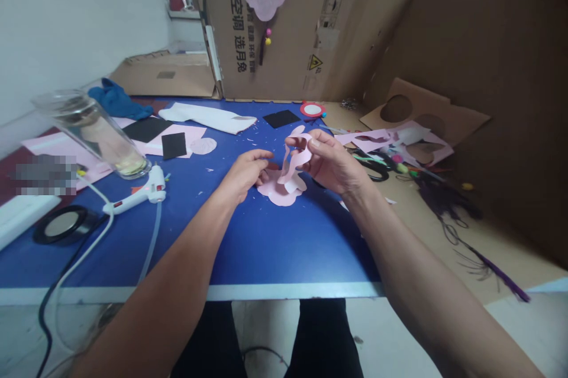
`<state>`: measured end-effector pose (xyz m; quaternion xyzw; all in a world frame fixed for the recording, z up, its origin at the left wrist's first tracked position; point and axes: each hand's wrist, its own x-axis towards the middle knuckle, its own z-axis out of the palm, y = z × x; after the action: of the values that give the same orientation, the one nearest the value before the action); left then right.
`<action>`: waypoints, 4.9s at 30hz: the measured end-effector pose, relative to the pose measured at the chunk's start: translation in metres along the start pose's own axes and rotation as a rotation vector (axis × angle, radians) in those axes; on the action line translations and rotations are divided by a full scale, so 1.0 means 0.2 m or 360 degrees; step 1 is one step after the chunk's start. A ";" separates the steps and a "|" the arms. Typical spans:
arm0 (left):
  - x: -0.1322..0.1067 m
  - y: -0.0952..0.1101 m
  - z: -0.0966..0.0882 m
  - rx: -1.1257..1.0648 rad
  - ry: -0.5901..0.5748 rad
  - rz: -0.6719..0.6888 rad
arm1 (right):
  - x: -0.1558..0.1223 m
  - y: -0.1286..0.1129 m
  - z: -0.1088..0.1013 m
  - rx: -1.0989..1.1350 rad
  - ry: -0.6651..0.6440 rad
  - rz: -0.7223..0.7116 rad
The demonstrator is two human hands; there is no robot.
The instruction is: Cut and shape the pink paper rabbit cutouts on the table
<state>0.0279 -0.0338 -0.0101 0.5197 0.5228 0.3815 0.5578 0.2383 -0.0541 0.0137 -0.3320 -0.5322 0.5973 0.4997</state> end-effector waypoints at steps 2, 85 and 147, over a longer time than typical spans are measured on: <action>0.00 0.00 0.00 -0.0068 -0.0058 -0.0041 | -0.01 0.00 0.01 0.0042 -0.0054 0.0011; 0.01 -0.05 -0.08 0.1532 -0.0160 0.0648 | 0.04 0.16 -0.03 -0.2012 0.0038 0.0188; -0.01 0.00 -0.08 0.1336 0.0027 0.0376 | 0.02 0.13 0.07 -0.1998 0.0140 0.0336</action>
<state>0.0125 -0.0327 -0.0093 0.7544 0.5742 0.2013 0.2463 0.2191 -0.0531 -0.0074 -0.6363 -0.7244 0.2036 0.1698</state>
